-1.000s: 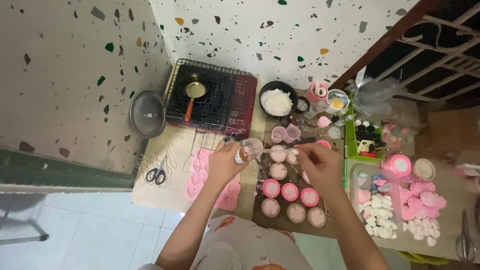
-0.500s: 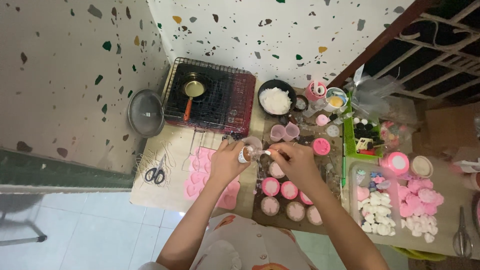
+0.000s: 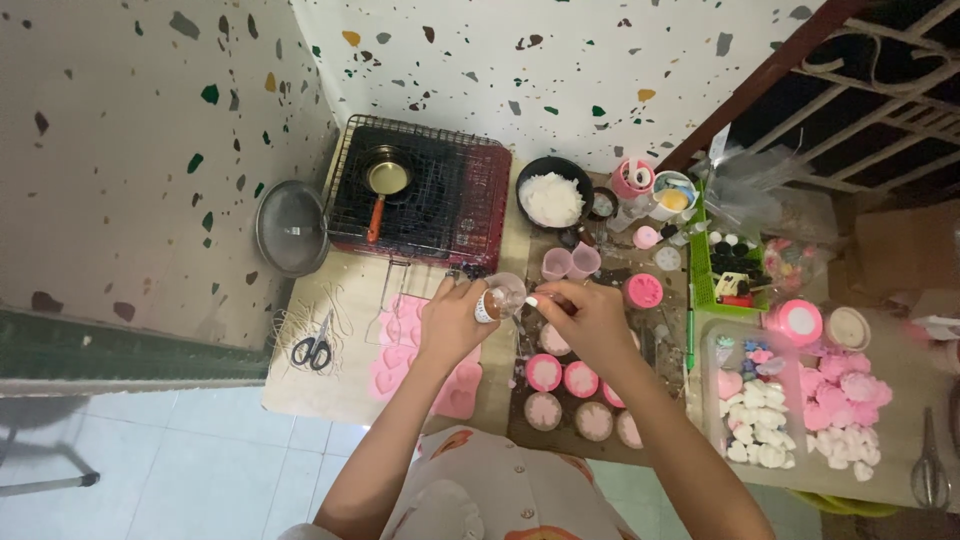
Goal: Prepare materials and pour liquid into heart-shaped molds for candle or soap making.
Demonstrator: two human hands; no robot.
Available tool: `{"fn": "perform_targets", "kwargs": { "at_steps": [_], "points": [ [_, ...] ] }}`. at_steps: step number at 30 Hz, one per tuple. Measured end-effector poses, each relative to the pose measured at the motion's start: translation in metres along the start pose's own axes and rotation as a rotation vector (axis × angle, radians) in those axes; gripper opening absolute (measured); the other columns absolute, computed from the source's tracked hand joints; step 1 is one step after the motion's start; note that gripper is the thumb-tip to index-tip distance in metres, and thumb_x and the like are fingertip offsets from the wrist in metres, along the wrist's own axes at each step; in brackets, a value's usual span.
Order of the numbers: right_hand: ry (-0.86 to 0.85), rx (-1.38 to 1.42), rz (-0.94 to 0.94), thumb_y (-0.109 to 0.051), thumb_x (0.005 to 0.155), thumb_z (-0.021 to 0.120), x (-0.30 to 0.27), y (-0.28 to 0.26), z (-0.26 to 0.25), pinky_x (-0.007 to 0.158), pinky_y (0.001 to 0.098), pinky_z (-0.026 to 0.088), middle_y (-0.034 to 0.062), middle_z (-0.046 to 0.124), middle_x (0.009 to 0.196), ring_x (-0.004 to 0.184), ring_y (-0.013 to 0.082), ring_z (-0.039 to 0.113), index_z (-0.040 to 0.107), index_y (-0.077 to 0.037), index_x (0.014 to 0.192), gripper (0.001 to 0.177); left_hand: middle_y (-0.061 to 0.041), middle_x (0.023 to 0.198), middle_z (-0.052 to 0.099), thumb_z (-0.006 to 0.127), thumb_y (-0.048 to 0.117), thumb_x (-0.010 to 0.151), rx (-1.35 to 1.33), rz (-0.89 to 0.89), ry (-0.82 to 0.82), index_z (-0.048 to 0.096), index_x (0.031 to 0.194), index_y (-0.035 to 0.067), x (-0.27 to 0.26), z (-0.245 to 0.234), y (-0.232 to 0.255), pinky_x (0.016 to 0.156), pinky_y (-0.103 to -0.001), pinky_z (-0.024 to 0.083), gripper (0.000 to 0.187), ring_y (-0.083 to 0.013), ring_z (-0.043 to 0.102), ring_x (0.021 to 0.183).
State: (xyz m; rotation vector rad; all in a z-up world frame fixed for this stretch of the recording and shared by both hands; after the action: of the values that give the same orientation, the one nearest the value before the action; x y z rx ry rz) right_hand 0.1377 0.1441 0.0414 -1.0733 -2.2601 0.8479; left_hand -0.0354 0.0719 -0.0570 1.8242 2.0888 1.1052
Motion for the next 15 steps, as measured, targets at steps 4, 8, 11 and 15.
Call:
{"fn": "perform_targets", "kwargs": {
  "at_steps": [4, 8, 11, 15],
  "points": [
    [0.027, 0.0, -0.013, -0.019, 0.086, 0.08, 0.001, 0.007, 0.005, 0.056, 0.0273, 0.054, 0.0106, 0.075, 0.074, 0.059, 0.012, 0.07, 0.078, -0.004, 0.098, 0.019, -0.004, 0.091, 0.069, 0.088, 0.023, 0.061, 0.005, 0.004, -0.002, 0.063, 0.096, 0.014, 0.001, 0.001, -0.001, 0.071, -0.042, 0.053, 0.044, -0.0284, 0.061, 0.09],
    [0.087, 0.016, -0.006, -0.018, 0.084, 0.081, 0.003, 0.011, 0.008, 0.054, 0.0256, 0.052, 0.0088, 0.074, 0.071, 0.057, 0.0089, 0.068, 0.08, -0.006, 0.099, 0.019, -0.004, 0.091, 0.069, 0.088, 0.024, 0.061, 0.014, 0.001, -0.018, 0.064, 0.097, 0.013, 0.003, 0.001, 0.0, 0.072, -0.042, 0.054, 0.045, -0.029, 0.061, 0.091],
    [0.115, 0.063, 0.005, -0.016, 0.084, 0.081, 0.003, 0.015, 0.011, 0.053, 0.024, 0.05, 0.0058, 0.073, 0.067, 0.056, 0.0059, 0.064, 0.08, -0.007, 0.098, 0.017, -0.004, 0.091, 0.069, 0.089, 0.024, 0.061, 0.022, 0.003, -0.019, 0.064, 0.098, 0.013, 0.003, 0.003, -0.001, 0.073, -0.042, 0.054, 0.046, -0.0295, 0.061, 0.091],
    [0.133, 0.127, 0.022, -0.012, 0.084, 0.08, 0.005, 0.016, 0.012, 0.051, 0.0223, 0.046, 0.0014, 0.068, 0.062, 0.055, 0.0026, 0.057, 0.08, -0.007, 0.098, 0.015, -0.006, 0.092, 0.069, 0.089, 0.025, 0.061, 0.027, 0.009, 0.008, 0.064, 0.098, 0.012, 0.004, 0.005, -0.003, 0.073, -0.042, 0.053, 0.046, -0.0299, 0.061, 0.092]
  ]
}}
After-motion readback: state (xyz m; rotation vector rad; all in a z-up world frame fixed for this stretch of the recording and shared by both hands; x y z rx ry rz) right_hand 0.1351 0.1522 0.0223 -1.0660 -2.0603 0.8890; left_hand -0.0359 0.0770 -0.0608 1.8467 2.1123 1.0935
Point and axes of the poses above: each hand's wrist, its own x-axis towards the middle knuckle, its own z-axis out of the palm, y = z × x, the point moved 5 cm from there along x, towards the middle knuckle
